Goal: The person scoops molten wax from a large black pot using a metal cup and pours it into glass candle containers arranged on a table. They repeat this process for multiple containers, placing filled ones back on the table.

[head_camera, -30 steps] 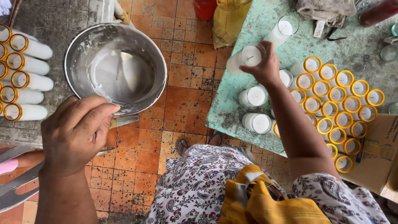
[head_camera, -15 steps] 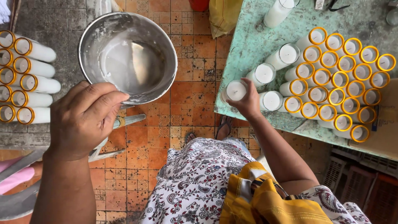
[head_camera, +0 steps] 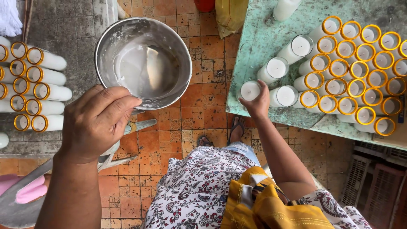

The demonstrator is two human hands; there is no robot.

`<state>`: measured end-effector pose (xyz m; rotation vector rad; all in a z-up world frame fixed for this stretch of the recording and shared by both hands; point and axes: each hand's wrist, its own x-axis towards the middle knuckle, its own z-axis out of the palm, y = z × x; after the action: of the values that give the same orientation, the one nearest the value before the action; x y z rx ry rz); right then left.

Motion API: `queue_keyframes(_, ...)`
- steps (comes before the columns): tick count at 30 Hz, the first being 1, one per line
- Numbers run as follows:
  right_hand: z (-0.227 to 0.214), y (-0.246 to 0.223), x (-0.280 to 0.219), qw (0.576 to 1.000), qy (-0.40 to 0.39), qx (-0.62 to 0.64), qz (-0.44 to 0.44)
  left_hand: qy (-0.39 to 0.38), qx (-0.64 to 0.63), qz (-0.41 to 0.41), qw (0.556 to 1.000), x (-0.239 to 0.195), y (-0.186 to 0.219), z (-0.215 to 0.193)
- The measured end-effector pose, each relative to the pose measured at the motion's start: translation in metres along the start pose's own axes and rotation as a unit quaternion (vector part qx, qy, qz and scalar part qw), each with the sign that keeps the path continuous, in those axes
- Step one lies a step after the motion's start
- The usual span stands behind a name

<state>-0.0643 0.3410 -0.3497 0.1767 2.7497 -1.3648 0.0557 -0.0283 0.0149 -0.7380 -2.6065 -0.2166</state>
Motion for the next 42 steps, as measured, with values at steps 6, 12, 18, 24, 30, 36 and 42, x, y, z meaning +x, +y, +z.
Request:
queue_keyframes(6,0.014,0.016,-0.014,0.990,0.049,0.107,-0.078,0.001,-0.006,0.003,1.000,0.002,0.000,0.000)
queue_keyframes(12,0.037,0.041,-0.009,0.977,0.046,0.209,-0.025,0.000,0.021,-0.002,1.000,0.007,0.003,-0.001)
queue_keyframes(18,0.027,0.018,-0.004,0.974,0.026,0.218,0.047,0.007,-0.002,0.011,1.000,0.014,0.006,-0.005)
queue_keyframes(24,-0.010,-0.071,-0.017,0.990,-0.046,0.129,-0.029,0.007,0.004,0.033,0.999,0.014,0.005,-0.004)
queue_keyframes(30,-0.036,-0.158,-0.025,0.973,-0.092,0.119,-0.174,-0.013,0.019,0.033,0.999,0.016,0.007,-0.011)
queue_keyframes(36,-0.037,-0.202,-0.027,0.959,-0.118,0.099,-0.238,-0.037,0.058,0.047,0.997,0.025,0.014,-0.024)
queue_keyframes(42,-0.031,-0.208,-0.025,0.949,-0.126,0.107,-0.267,-0.072,0.132,0.053,0.987,0.032,0.020,-0.032)
